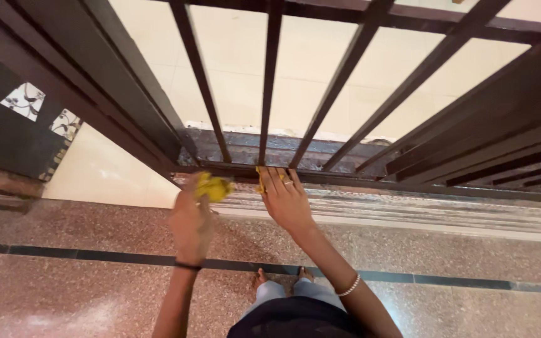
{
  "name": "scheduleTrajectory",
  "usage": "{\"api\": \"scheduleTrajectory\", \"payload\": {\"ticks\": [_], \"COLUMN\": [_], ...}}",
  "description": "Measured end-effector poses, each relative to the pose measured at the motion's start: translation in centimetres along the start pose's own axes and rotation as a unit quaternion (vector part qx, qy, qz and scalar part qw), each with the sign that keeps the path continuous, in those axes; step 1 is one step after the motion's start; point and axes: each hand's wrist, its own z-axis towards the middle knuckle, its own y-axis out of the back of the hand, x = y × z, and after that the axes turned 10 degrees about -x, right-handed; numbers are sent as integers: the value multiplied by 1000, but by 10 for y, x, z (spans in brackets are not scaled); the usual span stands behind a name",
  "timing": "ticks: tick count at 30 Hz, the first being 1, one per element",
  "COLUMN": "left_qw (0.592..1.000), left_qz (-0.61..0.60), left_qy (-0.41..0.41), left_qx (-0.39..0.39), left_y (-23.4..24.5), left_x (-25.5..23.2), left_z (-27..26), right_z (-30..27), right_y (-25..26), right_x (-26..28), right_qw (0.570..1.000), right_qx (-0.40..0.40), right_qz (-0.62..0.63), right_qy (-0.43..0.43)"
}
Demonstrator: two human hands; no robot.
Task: The person uses two yellow cloths to wipe the horizontal and vertical bars of a dark metal gate. They systematically clean the lower section of the gate, moving from left to right and back again.
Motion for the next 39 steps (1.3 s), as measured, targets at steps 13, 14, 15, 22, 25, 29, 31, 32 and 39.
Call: {"api": "scheduleTrajectory", "payload": {"ticks": [13, 14, 15, 22, 25, 29, 31, 32, 39], "left_qw": [989, 989, 988, 993, 982, 963, 960, 954, 981], "left_qz": [-96, -96, -97, -39, -40, 87, 153, 194, 169], "left_qy": [-65, -47, -30, -89, -148, -236, -223, -205, -56], "left_qx": [-97, -106, -114, 74, 110, 99, 78, 97, 82], "left_y": [-39, -39, -40, -108, -115, -101, -89, -82, -83], "left_x": [6, 5, 3, -89, -83, -30, -17, -13, -64], "left_z": [5, 13, 20, -12, -21, -10, -6, -3, 4], "right_z": [-30, -35, -41, -39, -46, -56, -62, -68, -72], "right_y": [21, 32, 43, 29, 32, 55, 68, 72, 65], "right_x": [-41, -53, -63, -50, -39, -74, -94, -97, -108], "right_qw": [920, 941, 956, 939, 978, 968, 950, 958, 979], "right_qx": [328, 266, 202, 219, 91, 112, 150, 127, 62], "right_qz": [-30, -72, -115, -130, -45, -44, -57, -63, -44], "right_qy": [-213, -197, -180, -231, -181, -220, -269, -248, -192]}}
